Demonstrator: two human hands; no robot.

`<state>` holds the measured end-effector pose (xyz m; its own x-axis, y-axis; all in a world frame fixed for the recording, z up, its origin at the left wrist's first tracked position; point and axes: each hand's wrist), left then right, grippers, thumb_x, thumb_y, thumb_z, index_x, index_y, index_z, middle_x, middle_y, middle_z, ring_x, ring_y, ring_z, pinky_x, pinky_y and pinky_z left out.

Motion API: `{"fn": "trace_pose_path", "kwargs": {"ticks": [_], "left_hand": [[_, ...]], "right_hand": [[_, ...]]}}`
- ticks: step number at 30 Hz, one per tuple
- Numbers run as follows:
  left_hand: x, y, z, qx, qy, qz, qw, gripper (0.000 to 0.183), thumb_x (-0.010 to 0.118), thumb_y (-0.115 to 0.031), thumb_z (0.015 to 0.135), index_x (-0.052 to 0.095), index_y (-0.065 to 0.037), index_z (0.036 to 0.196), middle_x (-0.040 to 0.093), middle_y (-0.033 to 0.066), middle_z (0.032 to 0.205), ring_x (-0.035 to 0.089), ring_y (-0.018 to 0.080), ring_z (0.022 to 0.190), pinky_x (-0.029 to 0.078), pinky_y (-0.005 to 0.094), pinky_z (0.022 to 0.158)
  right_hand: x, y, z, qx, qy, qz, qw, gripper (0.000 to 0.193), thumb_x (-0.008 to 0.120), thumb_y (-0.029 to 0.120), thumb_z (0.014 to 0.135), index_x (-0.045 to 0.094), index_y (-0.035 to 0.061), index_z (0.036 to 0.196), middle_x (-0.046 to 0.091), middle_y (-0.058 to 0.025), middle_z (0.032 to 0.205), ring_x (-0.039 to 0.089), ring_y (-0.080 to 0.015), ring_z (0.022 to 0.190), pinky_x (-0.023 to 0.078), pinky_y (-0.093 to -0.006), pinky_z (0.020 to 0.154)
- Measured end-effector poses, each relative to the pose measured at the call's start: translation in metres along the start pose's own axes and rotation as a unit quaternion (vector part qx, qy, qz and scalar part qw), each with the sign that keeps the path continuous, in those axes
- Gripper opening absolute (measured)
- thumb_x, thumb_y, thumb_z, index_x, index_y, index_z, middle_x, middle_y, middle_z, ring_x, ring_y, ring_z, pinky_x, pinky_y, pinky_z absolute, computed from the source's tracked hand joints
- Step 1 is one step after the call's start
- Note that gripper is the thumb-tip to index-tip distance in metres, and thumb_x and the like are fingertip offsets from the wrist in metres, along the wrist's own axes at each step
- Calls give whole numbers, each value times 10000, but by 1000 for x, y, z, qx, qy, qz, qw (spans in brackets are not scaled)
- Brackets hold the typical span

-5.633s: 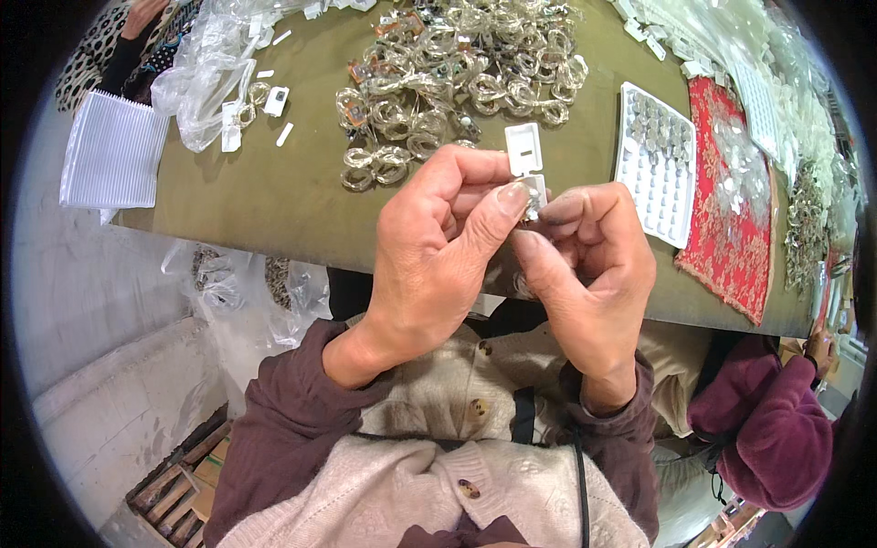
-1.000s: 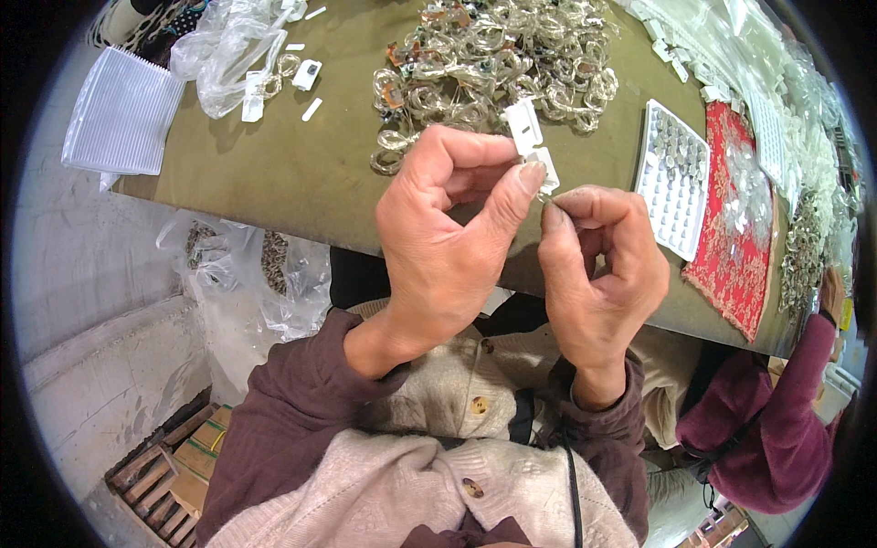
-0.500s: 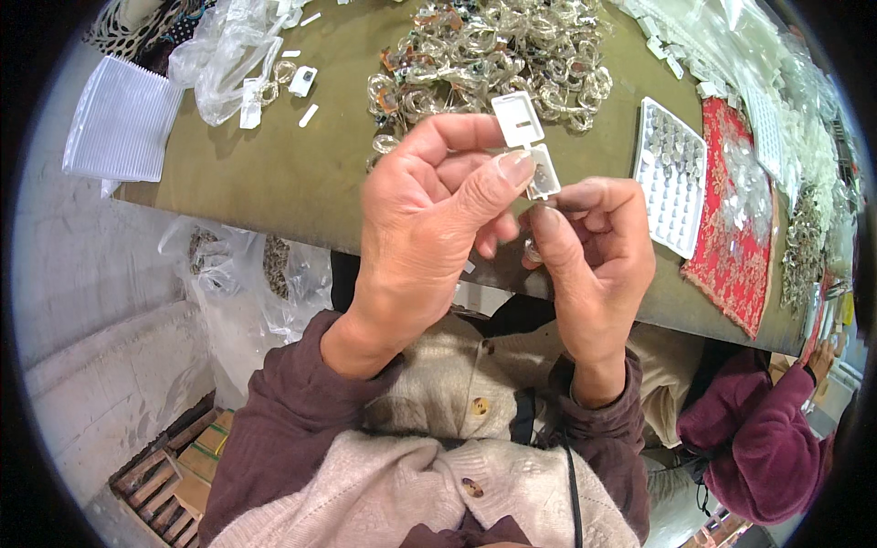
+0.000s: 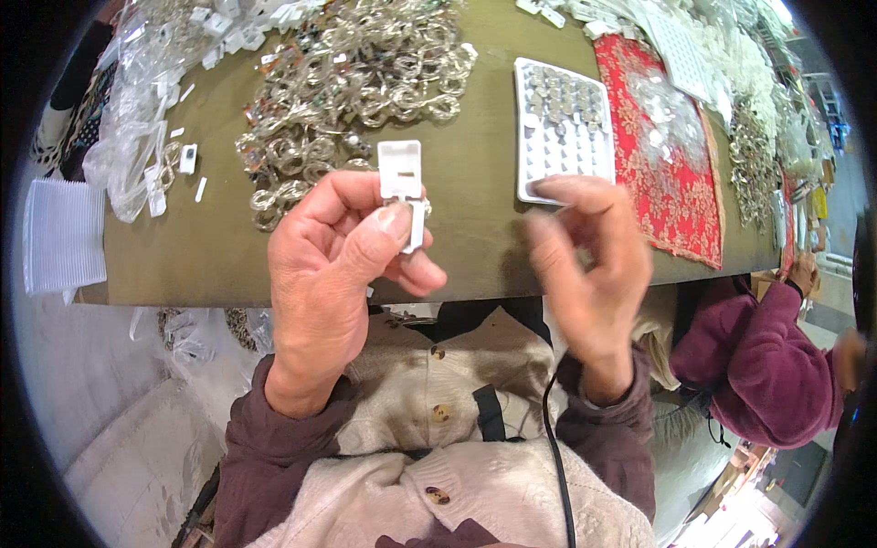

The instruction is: The person repeatedly picks small white plastic housings and metallic components from a table, inserts the metal parts into the housings, and places the assembled units into a blister pack. The process is repeated multiple times with consistent hand movements.

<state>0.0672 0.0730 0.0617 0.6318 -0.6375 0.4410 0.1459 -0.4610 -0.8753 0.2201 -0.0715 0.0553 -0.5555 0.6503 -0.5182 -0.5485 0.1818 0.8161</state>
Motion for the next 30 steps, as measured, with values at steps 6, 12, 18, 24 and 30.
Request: {"fn": "trace_pose_path", "kwargs": {"ticks": [6, 12, 18, 24, 30], "left_hand": [[28, 0, -3, -37, 51, 38, 997, 180, 578, -108, 948, 589, 45, 1041, 658, 109, 833, 653, 142, 584, 540, 229, 541], [35, 21, 27, 26, 35, 111, 993, 225, 640, -130, 966, 589, 50, 1092, 664, 97, 916, 678, 136, 700, 566, 233, 620], [33, 32, 32, 28, 33, 113, 993, 240, 634, -109, 967, 595, 60, 1133, 674, 102, 954, 695, 149, 761, 587, 247, 666], [28, 32, 32, 31, 49, 92, 994, 262, 630, -79, 959, 588, 67, 1172, 672, 104, 978, 698, 158, 794, 590, 256, 702], [23, 31, 33, 49, 70, 142, 986, 252, 616, -14, 937, 603, 61, 1177, 673, 93, 997, 684, 139, 818, 582, 242, 714]], "right_hand": [[-46, -48, 56, -125, -62, -239, 961, 195, 602, 4, 881, 653, 12, 1070, 638, -154, 914, 632, -313, 744, 492, -368, 668], [-51, -66, 70, -103, -11, -273, 956, 194, 613, 49, 890, 655, 25, 1078, 647, -163, 955, 640, -370, 817, 496, -413, 697], [-57, -61, 72, -91, 28, -261, 961, 152, 641, 87, 885, 641, 26, 1024, 653, -152, 946, 638, -343, 765, 496, -406, 689], [-60, -50, 73, -56, 18, -217, 974, 93, 635, 25, 866, 608, 15, 954, 655, -118, 817, 628, -199, 661, 498, -330, 642], [-53, -54, 76, -133, 42, -227, 964, 127, 634, 17, 858, 624, 19, 985, 653, -136, 897, 651, -292, 729, 517, -356, 656]]}}
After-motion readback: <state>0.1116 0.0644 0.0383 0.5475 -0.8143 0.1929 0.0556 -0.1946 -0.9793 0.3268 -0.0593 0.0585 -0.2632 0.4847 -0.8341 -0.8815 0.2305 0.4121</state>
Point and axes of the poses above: each hand's wrist, its own z-axis towards the middle knuckle, its own x-axis out of the palm, y = z × x
